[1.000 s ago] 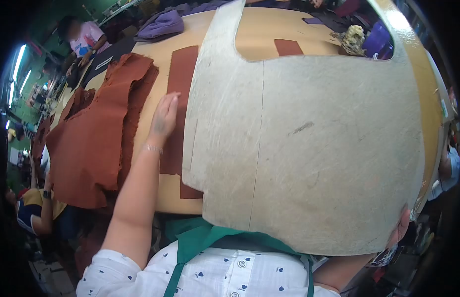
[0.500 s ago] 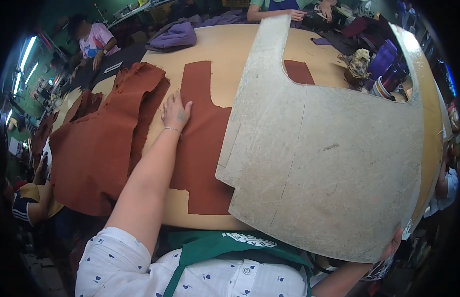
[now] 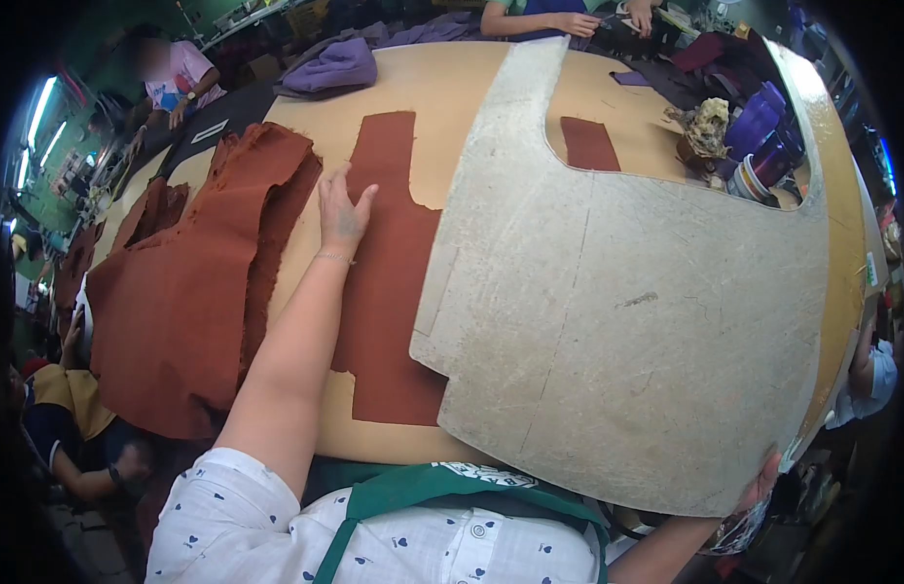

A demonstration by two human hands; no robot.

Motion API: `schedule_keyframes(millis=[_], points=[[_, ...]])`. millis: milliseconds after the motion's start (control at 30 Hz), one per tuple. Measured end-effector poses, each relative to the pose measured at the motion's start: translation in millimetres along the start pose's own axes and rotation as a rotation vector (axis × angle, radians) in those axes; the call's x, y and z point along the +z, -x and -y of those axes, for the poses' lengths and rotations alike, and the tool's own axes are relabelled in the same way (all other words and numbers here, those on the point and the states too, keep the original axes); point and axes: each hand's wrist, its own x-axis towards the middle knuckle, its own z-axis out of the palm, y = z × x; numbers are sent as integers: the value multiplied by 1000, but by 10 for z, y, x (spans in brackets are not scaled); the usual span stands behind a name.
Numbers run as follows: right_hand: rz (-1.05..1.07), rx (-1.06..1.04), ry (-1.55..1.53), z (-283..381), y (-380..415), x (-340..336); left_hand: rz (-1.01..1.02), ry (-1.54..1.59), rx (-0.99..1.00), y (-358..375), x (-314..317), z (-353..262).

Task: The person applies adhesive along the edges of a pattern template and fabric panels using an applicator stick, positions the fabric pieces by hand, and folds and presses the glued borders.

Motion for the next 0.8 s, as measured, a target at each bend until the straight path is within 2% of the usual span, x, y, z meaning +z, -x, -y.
schedule_keyframes(millis=[33,133,167,233,333,433,533,633,733,800], points=[[-41,24,-1,-64,-29,7,122,244,-25,39,-79,-20],[-132,72,-54,-383,-79,-180,973,1662,-634,340,-572,-201],[-155,81,-78,-533,-87,-285,873,1730,-722,516,-731,-437],[-330,203,-12,-816,-75,-523,694,1221,-465,745,-857,-320],[-452,240,302,-1039,-62,-988,612,846,-486,945,-1033,-85],[-473,298,107,-1094,-107,-881,623,972,-557,1082,-1117,-21],[-489,258,6,-998,-223,-683,581,989,-569,1076,-1112,-47],[-234,202,-101,-896,-355,-770,571,1084,-618,1032,-1100,-38],[-126,225,188,-794,-504,-950,579,1015,-602,926,-1093,-50],[-174,315,452,-749,-685,-889,559,1002,-575,827,-1051,-46]])
